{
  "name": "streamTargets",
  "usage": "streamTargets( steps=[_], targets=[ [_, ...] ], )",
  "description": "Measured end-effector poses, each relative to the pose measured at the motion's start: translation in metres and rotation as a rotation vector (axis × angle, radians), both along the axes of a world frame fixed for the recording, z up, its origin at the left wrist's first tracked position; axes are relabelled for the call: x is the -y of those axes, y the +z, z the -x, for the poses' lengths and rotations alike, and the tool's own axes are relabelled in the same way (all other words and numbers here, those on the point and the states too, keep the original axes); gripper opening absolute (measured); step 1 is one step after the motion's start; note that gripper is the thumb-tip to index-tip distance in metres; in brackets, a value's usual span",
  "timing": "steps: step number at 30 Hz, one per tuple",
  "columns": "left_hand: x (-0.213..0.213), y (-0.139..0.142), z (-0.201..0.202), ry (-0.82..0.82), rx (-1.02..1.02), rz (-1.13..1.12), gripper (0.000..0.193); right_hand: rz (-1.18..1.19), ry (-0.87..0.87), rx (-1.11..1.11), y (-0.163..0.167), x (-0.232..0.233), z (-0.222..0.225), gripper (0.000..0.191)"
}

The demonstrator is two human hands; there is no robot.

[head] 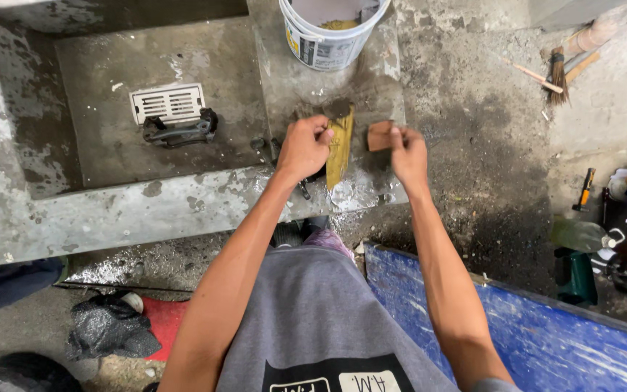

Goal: The person scrubs black metal motorcycle parts with a sponge and an abrasive pad at a concrete washing station, repeatedly dipping them in a bucket of water and rinsing them in the sink basin, working through several parts one at a time and setting cleaned parts on the counter.

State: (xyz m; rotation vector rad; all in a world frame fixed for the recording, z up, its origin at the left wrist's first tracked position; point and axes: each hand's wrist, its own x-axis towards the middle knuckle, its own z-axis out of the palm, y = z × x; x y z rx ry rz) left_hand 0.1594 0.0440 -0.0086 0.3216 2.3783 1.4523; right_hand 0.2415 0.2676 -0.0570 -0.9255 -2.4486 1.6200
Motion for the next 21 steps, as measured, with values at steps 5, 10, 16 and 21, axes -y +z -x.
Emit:
streamTargets(
  steps=[5, 10, 16, 21],
  targets=[
    [-0.017, -0.004, -0.002, 0.010, 0.141, -0.299, 0.011, -0.340, 0.186, -0.282, 0.048, 0.020, -0.012, 0.051],
    [-0.035, -0.003, -0.006, 0.023, 0.404, -0.522, 0.018, -0.336, 0.430, -0.437, 0.072, 0.048, -0.022, 0.073],
    [-0.018, 0.016, -0.001, 0.020, 0.131, -0.307, 0.017, 0.542, 0.108, -0.185, 0.036, 0.050, -0.019, 0.041],
    [0.000, 0.019, -0.016, 0.041, -0.075, -0.136, 0.025, 0.927, -0.072, -0.092, 0.031, 0.047, -0.035, 0.035]
  ],
)
